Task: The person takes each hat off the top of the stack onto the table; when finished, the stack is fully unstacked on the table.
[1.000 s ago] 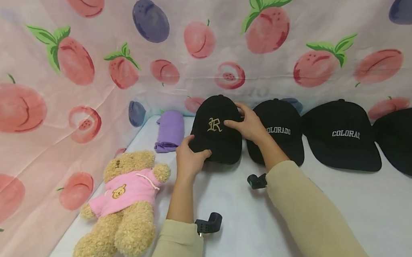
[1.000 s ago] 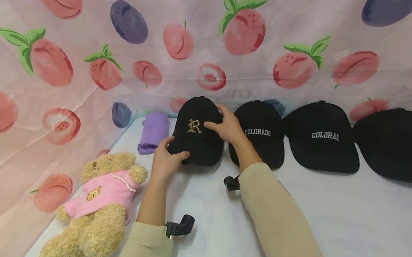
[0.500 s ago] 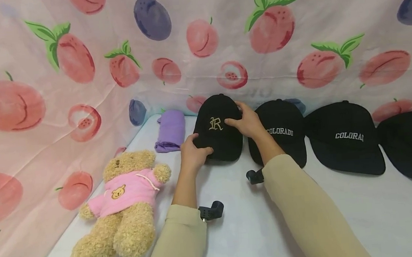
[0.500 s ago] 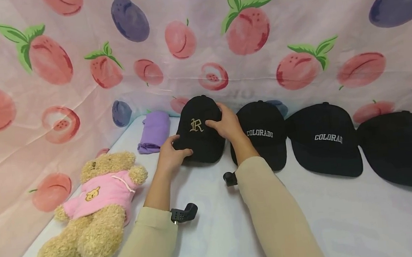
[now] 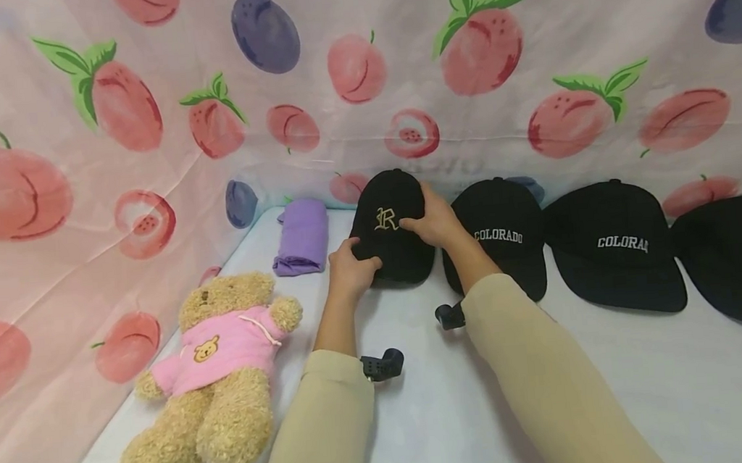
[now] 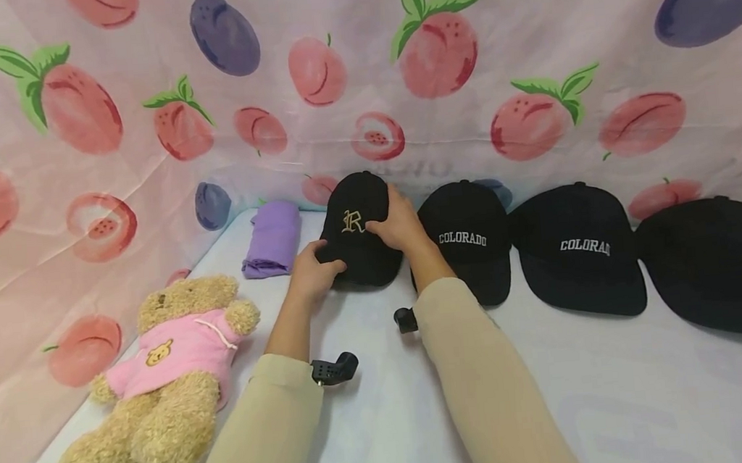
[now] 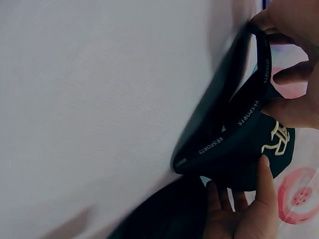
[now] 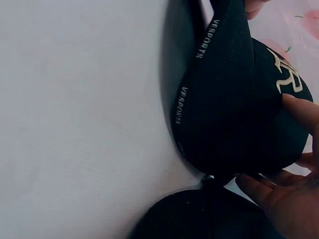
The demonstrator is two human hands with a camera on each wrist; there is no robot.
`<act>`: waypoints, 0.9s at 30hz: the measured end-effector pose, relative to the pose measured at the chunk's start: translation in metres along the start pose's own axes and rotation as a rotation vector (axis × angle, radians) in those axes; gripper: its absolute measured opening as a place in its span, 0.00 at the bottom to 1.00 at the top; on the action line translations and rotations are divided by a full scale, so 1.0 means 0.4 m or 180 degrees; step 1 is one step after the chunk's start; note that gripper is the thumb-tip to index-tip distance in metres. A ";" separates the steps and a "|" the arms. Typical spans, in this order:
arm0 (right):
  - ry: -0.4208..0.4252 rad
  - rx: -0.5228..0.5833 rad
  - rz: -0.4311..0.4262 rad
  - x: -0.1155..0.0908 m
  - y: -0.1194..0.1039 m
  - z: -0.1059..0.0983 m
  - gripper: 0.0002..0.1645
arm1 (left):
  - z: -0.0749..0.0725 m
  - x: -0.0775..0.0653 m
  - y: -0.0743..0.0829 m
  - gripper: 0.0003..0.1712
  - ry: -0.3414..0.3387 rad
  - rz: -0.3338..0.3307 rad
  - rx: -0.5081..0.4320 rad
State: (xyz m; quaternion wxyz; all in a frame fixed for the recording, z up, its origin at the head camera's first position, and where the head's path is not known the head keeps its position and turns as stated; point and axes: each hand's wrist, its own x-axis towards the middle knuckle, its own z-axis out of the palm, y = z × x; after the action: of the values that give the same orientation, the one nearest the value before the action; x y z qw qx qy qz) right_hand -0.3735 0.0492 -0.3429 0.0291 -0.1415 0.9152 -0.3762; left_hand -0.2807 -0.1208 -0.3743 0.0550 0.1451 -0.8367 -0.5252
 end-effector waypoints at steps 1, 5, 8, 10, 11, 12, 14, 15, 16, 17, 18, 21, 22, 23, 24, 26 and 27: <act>-0.0023 -0.0020 0.0003 -0.002 0.002 -0.001 0.56 | 0.004 0.000 0.001 0.39 -0.0018 0.0004 0.0030; -0.0083 -0.0008 0.0015 -0.009 0.011 -0.001 0.57 | 0.017 -0.003 0.002 0.37 -0.0081 0.0036 0.0208; -0.0130 0.0048 0.0056 -0.018 0.013 0.000 0.56 | 0.023 -0.002 0.004 0.35 -0.0070 0.0055 0.0386; -0.0150 0.0087 0.0078 -0.026 0.015 0.000 0.56 | 0.027 -0.001 0.006 0.35 -0.0046 0.0073 0.0476; -0.0154 0.0095 0.0083 -0.030 0.017 -0.001 0.56 | 0.028 -0.001 0.007 0.35 -0.0043 0.0083 0.0512; -0.0153 0.0093 0.0081 -0.034 0.019 -0.002 0.55 | 0.030 -0.002 0.009 0.35 -0.0048 0.0089 0.0541; -0.0162 0.0094 0.0074 -0.041 0.024 -0.004 0.55 | 0.033 -0.003 0.011 0.35 -0.0061 0.0100 0.0603; -0.0162 0.0100 0.0067 -0.045 0.027 -0.005 0.55 | 0.034 -0.003 0.012 0.35 -0.0067 0.0107 0.0644; -0.0162 0.0112 0.0061 -0.048 0.030 -0.005 0.55 | 0.035 -0.003 0.012 0.35 -0.0077 0.0109 0.0681; -0.0162 0.0126 0.0058 -0.052 0.032 -0.006 0.55 | 0.036 -0.004 0.014 0.35 -0.0084 0.0110 0.0720; -0.0169 0.0147 0.0058 -0.056 0.034 -0.006 0.55 | 0.037 -0.004 0.015 0.35 -0.0084 0.0112 0.0769; -0.0186 0.0210 0.0043 -0.067 0.039 -0.008 0.54 | 0.043 -0.004 0.019 0.34 -0.0048 0.0188 0.0989; -0.0189 0.0228 0.0033 -0.071 0.041 -0.009 0.54 | 0.046 -0.005 0.021 0.34 -0.0026 0.0233 0.1067; -0.0192 0.0246 0.0021 -0.075 0.042 -0.011 0.54 | 0.049 -0.007 0.024 0.34 0.0003 0.0297 0.1150; -0.0192 0.0256 0.0002 -0.079 0.044 -0.012 0.54 | 0.054 -0.010 0.027 0.34 0.0034 0.0373 0.1231; -0.0165 0.0251 -0.0041 -0.089 0.048 -0.018 0.54 | 0.066 -0.018 0.032 0.34 0.0063 0.0570 0.1406; -0.0134 0.0252 -0.0071 -0.094 0.050 -0.021 0.53 | 0.073 -0.025 0.036 0.34 0.0064 0.0683 0.1509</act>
State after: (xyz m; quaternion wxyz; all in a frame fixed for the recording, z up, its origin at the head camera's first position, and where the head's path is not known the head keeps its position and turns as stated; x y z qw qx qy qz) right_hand -0.3434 0.0791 -0.3527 0.0497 -0.1583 0.8971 -0.4095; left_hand -0.2811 -0.0869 -0.3738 0.0832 0.0695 -0.9464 -0.3041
